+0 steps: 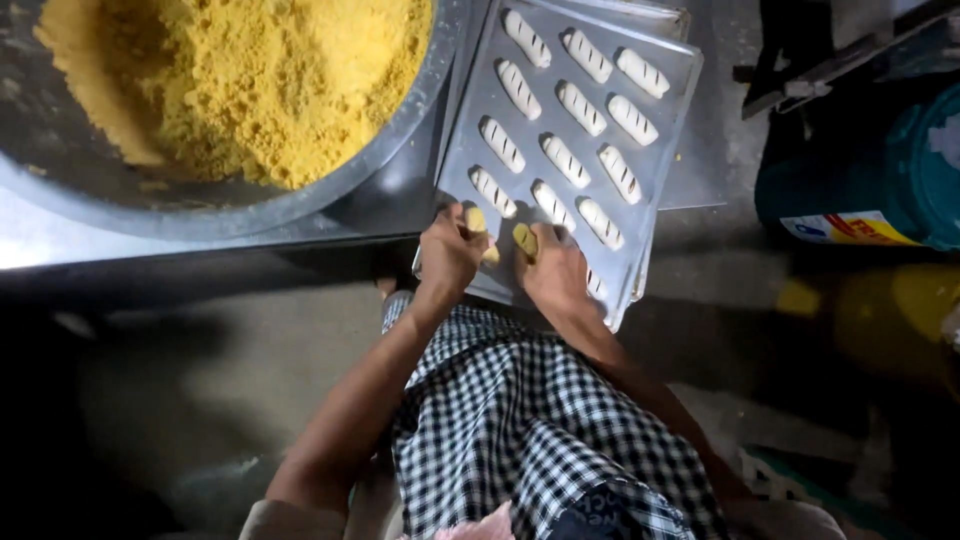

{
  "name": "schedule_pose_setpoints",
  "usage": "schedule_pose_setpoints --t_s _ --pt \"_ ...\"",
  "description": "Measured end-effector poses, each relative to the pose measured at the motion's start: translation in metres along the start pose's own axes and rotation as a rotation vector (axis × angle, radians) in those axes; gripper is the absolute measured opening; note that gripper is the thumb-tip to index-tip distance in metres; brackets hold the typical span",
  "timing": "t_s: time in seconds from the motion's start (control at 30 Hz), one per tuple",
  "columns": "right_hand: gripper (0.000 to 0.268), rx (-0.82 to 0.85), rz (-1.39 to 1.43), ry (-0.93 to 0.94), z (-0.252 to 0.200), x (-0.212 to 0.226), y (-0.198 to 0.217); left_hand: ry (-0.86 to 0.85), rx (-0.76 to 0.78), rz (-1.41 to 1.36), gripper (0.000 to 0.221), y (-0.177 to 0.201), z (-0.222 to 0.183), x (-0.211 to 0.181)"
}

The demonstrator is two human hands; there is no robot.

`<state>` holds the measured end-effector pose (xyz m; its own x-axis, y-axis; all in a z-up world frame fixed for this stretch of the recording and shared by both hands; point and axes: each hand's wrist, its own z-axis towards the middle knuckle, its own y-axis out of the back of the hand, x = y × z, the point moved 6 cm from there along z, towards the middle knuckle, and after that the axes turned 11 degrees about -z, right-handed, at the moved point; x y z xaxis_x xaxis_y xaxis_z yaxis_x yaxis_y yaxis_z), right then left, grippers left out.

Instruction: Coating small dough rolls with yellow powder, arranging them on a tray, and scoring them with a blade.

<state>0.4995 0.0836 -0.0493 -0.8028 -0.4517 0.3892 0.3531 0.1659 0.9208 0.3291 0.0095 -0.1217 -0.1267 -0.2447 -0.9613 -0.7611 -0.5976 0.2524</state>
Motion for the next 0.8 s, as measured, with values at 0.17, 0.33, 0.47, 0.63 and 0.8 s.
schedule_pose_setpoints --t_s 0.17,0.33,0.47,0.63,0.8 --pt "0.039 -0.008 -0.004 0.082 0.005 -0.003 -0.01 -0.356 -0.122 0.223 0.067 0.012 -0.026 -0.072" --pt "0.039 -0.074 -0.062 0.171 0.006 -0.008 -0.02 -0.437 -0.137 0.358 0.058 -0.007 -0.027 -0.057" --pt "0.036 -0.039 0.019 0.165 0.006 -0.003 -0.005 -0.382 -0.143 0.323 0.046 -0.013 -0.017 -0.03" --pt "0.036 0.007 -0.003 0.148 0.006 -0.013 -0.018 -0.501 -0.108 0.245 0.051 -0.013 -0.019 -0.06" --pt "0.054 0.12 -0.086 0.15 0.007 -0.007 -0.023 -0.497 -0.085 0.277 0.053 -0.02 -0.014 -0.035"
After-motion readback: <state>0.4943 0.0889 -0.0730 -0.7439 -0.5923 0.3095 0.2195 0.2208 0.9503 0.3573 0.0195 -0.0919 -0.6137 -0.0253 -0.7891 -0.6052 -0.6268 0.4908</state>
